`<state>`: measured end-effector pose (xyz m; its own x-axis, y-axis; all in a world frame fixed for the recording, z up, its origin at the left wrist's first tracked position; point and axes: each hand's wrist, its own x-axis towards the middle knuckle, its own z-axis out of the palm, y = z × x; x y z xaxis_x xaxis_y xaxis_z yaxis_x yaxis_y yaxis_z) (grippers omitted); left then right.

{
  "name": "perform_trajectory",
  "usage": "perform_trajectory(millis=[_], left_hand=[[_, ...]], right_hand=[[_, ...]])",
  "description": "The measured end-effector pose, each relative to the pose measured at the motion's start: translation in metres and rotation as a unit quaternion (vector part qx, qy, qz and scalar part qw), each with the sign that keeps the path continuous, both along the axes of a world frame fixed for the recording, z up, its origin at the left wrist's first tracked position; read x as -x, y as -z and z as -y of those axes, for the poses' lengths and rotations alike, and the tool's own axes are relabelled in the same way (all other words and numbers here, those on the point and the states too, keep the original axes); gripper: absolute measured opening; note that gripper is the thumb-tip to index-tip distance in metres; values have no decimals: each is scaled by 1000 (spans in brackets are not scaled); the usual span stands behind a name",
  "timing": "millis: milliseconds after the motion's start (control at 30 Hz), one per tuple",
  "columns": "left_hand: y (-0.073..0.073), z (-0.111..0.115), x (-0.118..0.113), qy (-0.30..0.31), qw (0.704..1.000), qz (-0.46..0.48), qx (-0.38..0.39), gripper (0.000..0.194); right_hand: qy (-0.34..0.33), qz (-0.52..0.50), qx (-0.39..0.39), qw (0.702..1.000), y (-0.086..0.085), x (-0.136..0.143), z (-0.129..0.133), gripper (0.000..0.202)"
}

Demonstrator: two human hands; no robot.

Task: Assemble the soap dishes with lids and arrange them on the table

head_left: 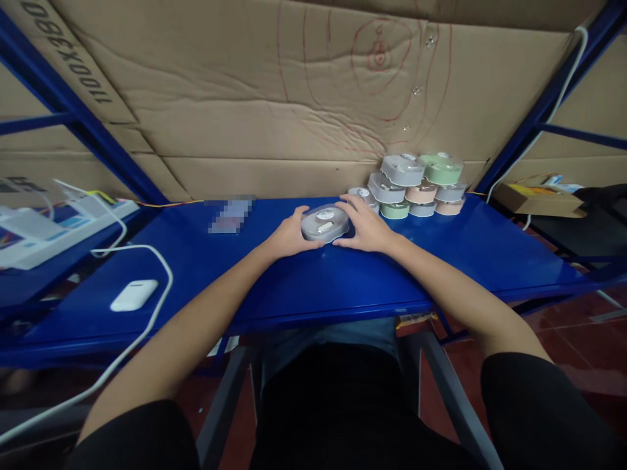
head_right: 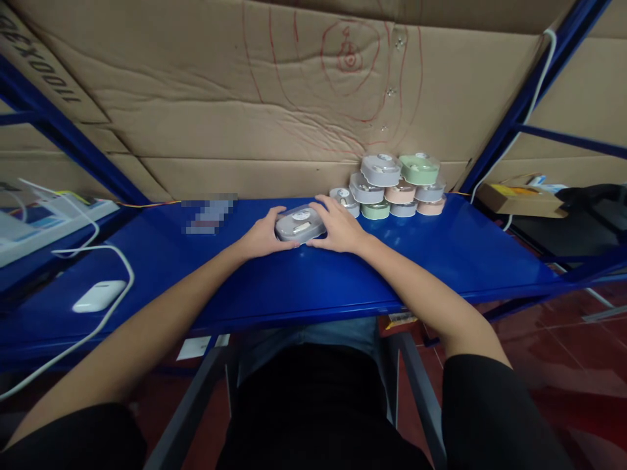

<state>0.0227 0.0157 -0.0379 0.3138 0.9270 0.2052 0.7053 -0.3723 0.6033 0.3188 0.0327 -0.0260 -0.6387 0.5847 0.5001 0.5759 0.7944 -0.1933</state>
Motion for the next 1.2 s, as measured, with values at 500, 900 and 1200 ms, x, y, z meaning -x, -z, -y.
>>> perform_trajectory(millis=[500, 900, 1200], left_hand=[[-6, 8, -5, 159, 987, 17, 12, 126], [-33, -6, 45, 38, 993, -112, 23, 114], [-37, 5, 31, 43, 994, -94, 26, 123]], right_hand=[[-20, 46, 112, 992, -25, -6, 25, 105], [129, 135, 155, 970, -35, -58, 22, 88], [125, 149, 87, 977, -25, -42, 22, 94]])
